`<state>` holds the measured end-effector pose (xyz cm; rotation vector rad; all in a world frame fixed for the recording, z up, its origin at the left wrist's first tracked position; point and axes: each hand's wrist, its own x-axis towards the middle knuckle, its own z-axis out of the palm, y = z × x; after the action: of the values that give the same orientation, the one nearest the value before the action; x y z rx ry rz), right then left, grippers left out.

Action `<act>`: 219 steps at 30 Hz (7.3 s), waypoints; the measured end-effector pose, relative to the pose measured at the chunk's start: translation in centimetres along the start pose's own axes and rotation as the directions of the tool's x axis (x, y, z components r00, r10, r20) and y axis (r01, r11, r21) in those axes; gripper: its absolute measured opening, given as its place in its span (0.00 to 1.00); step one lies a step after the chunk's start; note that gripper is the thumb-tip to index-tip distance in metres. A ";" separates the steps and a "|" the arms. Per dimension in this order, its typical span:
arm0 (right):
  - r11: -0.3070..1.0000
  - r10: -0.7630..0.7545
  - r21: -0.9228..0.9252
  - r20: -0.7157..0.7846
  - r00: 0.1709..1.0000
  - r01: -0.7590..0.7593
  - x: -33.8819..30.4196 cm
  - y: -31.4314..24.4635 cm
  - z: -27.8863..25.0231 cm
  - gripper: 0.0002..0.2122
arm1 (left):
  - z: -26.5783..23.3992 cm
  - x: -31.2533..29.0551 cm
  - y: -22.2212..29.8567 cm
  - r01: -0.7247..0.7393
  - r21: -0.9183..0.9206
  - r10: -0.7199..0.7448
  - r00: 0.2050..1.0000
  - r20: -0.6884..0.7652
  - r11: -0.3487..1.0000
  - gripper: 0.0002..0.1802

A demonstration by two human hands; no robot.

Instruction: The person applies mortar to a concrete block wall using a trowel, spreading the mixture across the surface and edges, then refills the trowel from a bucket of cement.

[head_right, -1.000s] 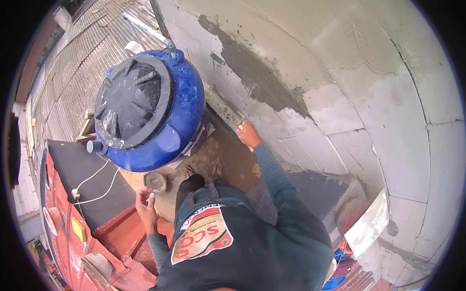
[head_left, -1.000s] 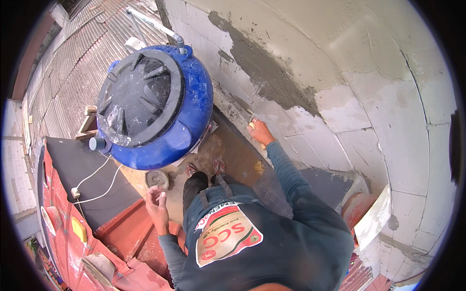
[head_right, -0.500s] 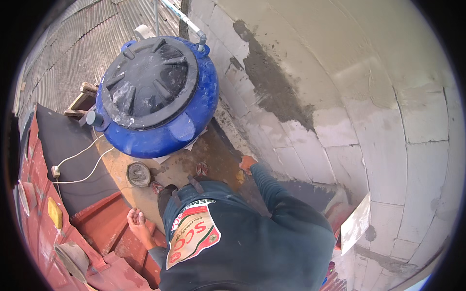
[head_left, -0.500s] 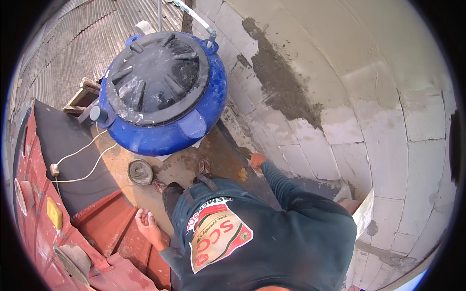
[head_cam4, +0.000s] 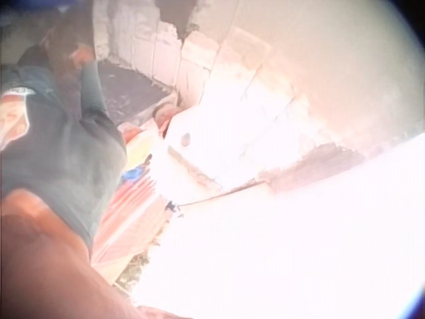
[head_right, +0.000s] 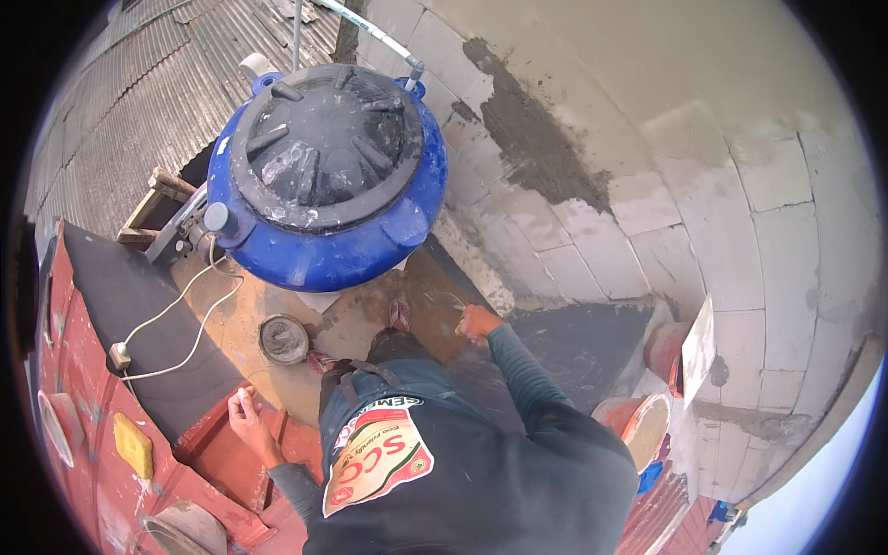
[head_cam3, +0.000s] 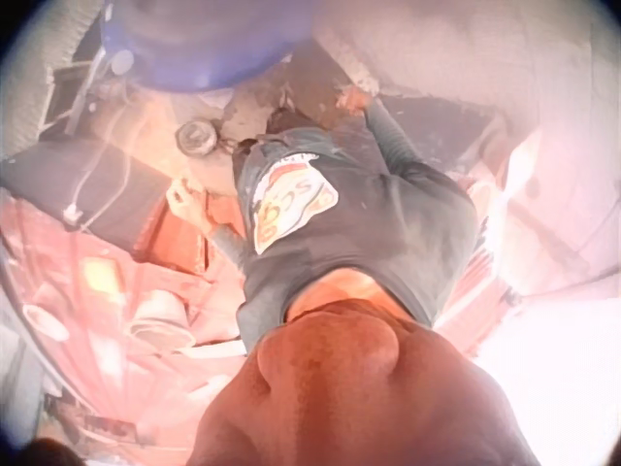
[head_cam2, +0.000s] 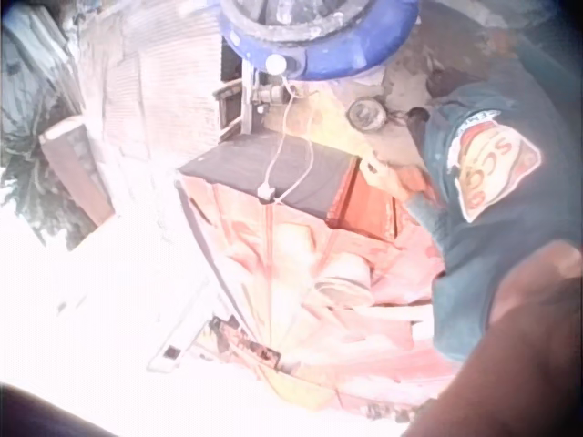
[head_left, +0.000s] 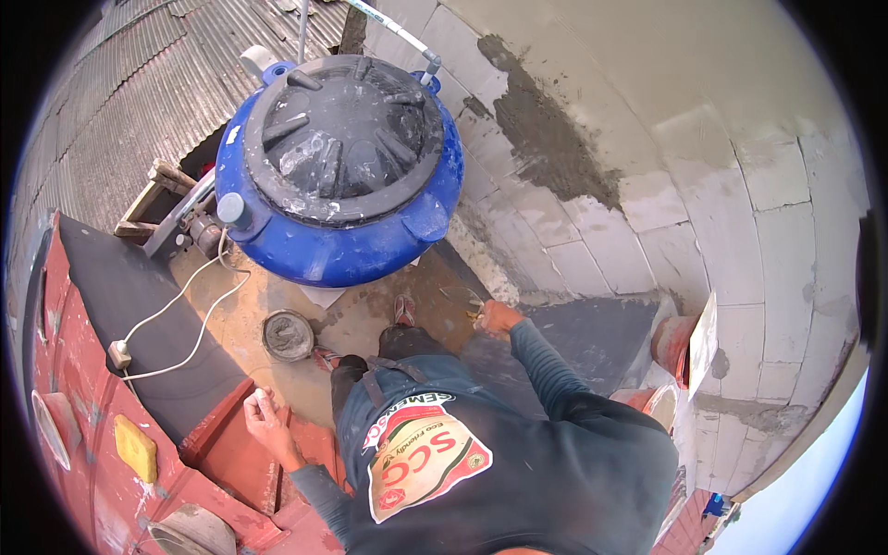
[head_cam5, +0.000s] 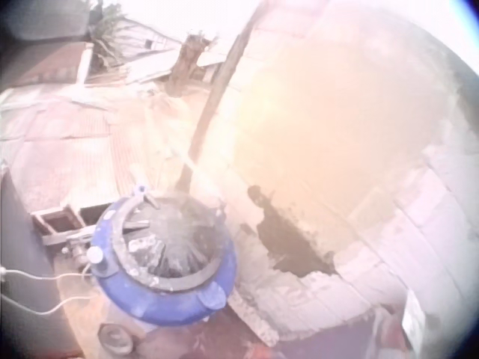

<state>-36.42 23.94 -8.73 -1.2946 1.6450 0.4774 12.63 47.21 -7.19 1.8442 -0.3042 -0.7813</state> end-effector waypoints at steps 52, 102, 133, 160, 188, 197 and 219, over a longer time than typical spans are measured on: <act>0.201 -0.560 -0.457 0.672 0.484 0.866 -7.2 -37.4 18.8 0.17 | -29.4 -6.5 -3.8 -0.722 -0.691 -0.426 0.613 -0.665 0.040 0.26; -0.096 -0.727 -0.674 0.550 0.411 0.733 51.6 -25.1 52.3 0.13 | 17.2 -6.9 -38.9 -0.095 -0.927 -0.817 0.446 -0.365 0.362 0.41; 0.824 -0.318 -0.194 0.619 0.718 0.532 46.1 -23.8 44.8 0.18 | 14.8 -2.8 -49.5 0.268 -0.737 -0.738 0.517 -0.433 0.621 0.49; -0.185 -0.672 -0.445 0.708 0.217 0.876 8.2 -19.4 23.6 0.12 | 16.1 -12.8 -24.3 0.068 -0.844 -0.664 0.653 -0.366 0.532 0.36; -0.574 -0.574 -0.563 0.795 0.198 0.595 53.3 -26.6 53.3 0.10 | 16.4 -5.4 -49.6 -0.059 -0.940 -0.823 0.467 -0.323 0.336 0.41; -0.252 -0.674 -0.671 0.639 0.371 0.698 48.2 -27.1 47.3 0.11 | 19.2 -4.2 -48.8 -0.131 -0.960 -0.874 0.400 -0.278 0.246 0.41; 0.793 -0.286 -0.252 0.651 0.704 0.555 50.9 -24.4 47.8 0.17 | 17.8 -0.8 -48.3 0.131 -0.894 -0.856 0.374 -0.356 0.429 0.43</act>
<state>7.18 24.98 -68.45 -1.5973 0.6843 0.8792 -6.59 54.23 -54.41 1.2021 1.2330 -0.2910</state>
